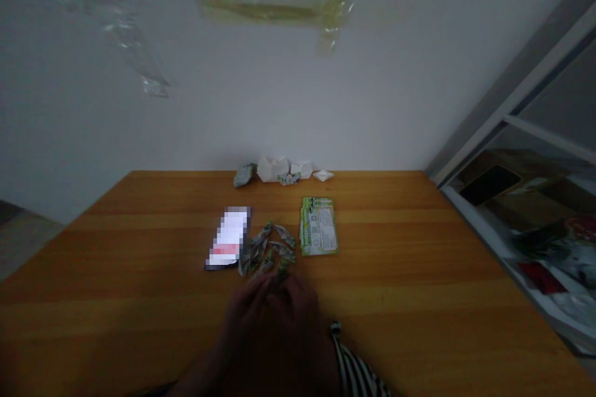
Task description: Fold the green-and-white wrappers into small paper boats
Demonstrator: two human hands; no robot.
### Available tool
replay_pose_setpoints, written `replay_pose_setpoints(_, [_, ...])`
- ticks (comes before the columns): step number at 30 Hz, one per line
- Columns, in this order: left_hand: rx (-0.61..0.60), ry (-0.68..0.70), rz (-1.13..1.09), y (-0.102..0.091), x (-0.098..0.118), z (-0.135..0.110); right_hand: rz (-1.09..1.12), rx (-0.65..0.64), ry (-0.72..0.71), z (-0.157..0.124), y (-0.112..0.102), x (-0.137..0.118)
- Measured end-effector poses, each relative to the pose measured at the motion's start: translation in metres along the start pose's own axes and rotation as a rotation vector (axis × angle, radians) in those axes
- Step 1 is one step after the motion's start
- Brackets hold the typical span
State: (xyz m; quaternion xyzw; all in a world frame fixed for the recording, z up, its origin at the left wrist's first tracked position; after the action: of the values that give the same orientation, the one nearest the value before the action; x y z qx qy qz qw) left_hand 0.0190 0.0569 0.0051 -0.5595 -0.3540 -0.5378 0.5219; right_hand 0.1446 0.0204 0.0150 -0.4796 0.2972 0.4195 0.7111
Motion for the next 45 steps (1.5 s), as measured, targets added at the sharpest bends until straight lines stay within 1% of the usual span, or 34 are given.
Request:
replay_pose_setpoints(4, [-0.096, 0.111, 0.032, 0.003, 0.001, 0.002, 0.052, -0.031, 0.102, 0.003, 0.001, 0.004])
replay_pose_setpoints(7, [-0.164, 0.148, 0.037, 0.004, 0.0, 0.003, 0.033, -0.05, 0.105, 0.004, 0.0, 0.006])
replay_pose_setpoints(9, [-0.177, 0.125, 0.016, 0.005, -0.001, 0.004, 0.025, -0.064, 0.081, 0.004, 0.0, 0.005])
replay_pose_setpoints(15, [-0.084, -0.002, -0.024, 0.005, 0.001, 0.002, 0.007, -0.042, 0.027, 0.005, -0.002, 0.005])
replay_pose_setpoints(20, [-0.062, -0.063, -0.116, 0.008, 0.002, 0.001, -0.003, -0.052, 0.029, 0.005, -0.001, 0.009])
replay_pose_setpoints(23, [-0.06, -0.057, -0.142, 0.008, 0.002, 0.0, 0.015, -0.062, 0.023, 0.006, -0.002, 0.008])
replay_pose_setpoints(27, [-0.073, -0.019, -0.114, 0.008, 0.002, -0.002, 0.021, -0.069, 0.023, 0.006, -0.001, 0.008])
replay_pose_setpoints(30, [-0.138, -0.027, -0.098, 0.011, 0.002, -0.002, -0.066, -0.041, 0.011, 0.004, 0.0, 0.008])
replay_pose_setpoints(32, [-0.148, -0.055, -0.082, 0.01, 0.001, -0.002, -0.157, -0.004, -0.007, 0.001, 0.001, 0.008])
replay_pose_setpoints(35, [-0.091, -0.084, -0.045, 0.004, 0.0, -0.003, -0.245, 0.057, -0.014, -0.005, 0.002, 0.011])
replay_pose_setpoints(37, [-0.032, -0.086, -0.047, 0.0, 0.0, -0.004, -0.252, 0.122, 0.0, -0.007, -0.002, 0.013])
replay_pose_setpoints(39, [0.036, -0.078, -0.086, -0.005, 0.0, -0.004, -0.223, 0.183, -0.038, -0.006, -0.009, 0.011])
replay_pose_setpoints(41, [0.069, -0.071, -0.123, -0.008, 0.0, -0.004, -0.157, 0.2, -0.152, -0.003, -0.013, 0.004])
replay_pose_setpoints(43, [0.067, -0.068, -0.127, -0.009, 0.0, -0.003, -0.079, 0.185, -0.249, 0.0, -0.014, -0.003])
replay_pose_setpoints(45, [0.022, -0.067, -0.091, -0.008, -0.001, -0.002, -0.052, 0.176, -0.274, 0.0, -0.012, -0.004])
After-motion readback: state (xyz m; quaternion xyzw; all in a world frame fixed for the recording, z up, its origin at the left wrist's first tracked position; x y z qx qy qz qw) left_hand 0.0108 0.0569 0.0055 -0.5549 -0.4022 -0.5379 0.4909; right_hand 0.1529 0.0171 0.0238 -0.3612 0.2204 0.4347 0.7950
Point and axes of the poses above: each hand's wrist, its own z-axis towards the middle knuckle, its own y-axis out of the palm, x = y × z, the point moved 7 cm from there along z, towards the middle knuckle
